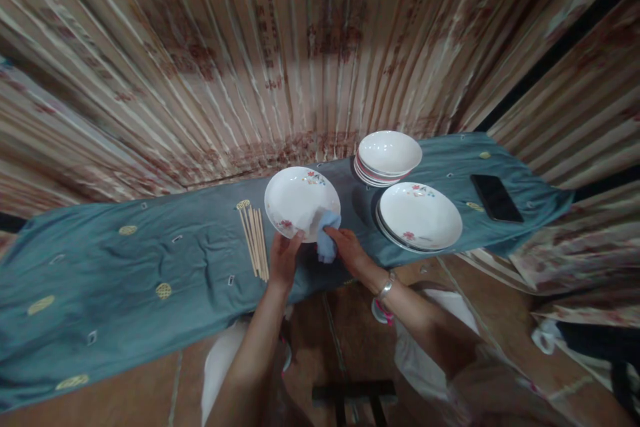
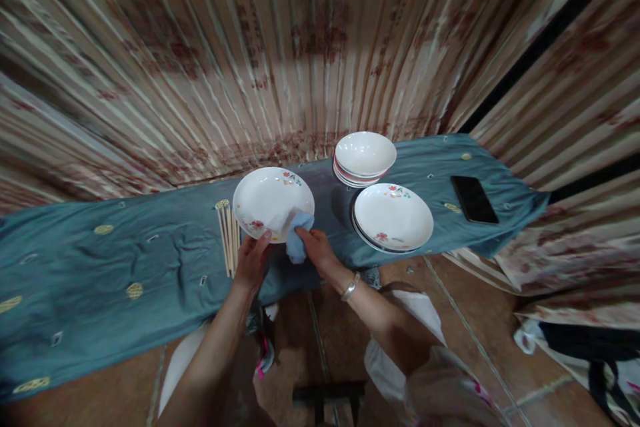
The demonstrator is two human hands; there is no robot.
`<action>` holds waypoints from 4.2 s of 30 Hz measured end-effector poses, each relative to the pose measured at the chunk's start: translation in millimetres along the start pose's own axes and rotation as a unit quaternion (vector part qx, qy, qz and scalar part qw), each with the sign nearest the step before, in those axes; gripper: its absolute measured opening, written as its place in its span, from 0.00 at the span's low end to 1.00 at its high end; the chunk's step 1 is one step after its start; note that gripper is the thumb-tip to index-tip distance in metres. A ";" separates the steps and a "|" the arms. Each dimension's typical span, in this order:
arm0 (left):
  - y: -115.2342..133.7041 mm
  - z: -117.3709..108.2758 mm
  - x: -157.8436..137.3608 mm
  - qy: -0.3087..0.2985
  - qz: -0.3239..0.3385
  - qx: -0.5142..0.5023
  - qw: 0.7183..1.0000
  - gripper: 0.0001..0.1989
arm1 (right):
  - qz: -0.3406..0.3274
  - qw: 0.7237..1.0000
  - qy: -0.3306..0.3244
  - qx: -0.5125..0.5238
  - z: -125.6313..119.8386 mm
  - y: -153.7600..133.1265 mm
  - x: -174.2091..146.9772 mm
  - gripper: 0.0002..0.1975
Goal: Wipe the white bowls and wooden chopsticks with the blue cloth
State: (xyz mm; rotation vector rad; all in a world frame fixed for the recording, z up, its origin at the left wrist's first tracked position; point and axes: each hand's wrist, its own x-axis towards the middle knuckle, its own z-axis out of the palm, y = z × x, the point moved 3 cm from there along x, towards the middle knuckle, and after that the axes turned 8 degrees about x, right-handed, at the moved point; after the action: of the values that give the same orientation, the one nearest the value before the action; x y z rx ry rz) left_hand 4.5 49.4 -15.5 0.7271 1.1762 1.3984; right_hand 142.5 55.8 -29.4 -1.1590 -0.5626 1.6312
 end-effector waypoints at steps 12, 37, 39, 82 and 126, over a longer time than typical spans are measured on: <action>17.7 4.0 0.2 -0.011 0.002 0.000 1.000 0.24 | -0.074 0.994 0.006 -0.079 -43.9 -38.3 -17.3 0.20; -13.9 81.6 -27.6 -0.168 -0.102 -0.037 0.980 0.17 | -0.346 0.909 0.210 -0.101 -120.4 -143.4 -29.6 0.22; -17.0 96.6 -33.1 -0.189 -0.106 -0.038 0.975 0.17 | -0.356 0.907 0.213 -0.077 -133.3 -151.4 -28.5 0.21; -49.7 173.4 -26.4 -0.228 -0.011 0.121 0.966 0.26 | -0.282 0.709 0.352 -0.541 -214.4 -178.5 -34.7 0.22; 20.8 -25.0 -22.1 -0.031 0.219 0.600 0.768 0.08 | -0.359 0.885 -0.055 -0.293 -5.1 -83.3 -44.3 0.24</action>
State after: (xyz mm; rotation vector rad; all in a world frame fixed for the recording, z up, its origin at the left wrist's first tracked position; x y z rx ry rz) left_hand -21.4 24.2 0.1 2.0287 1.9009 0.7798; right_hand 186.5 46.0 53.6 -1.0772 -1.4401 0.8923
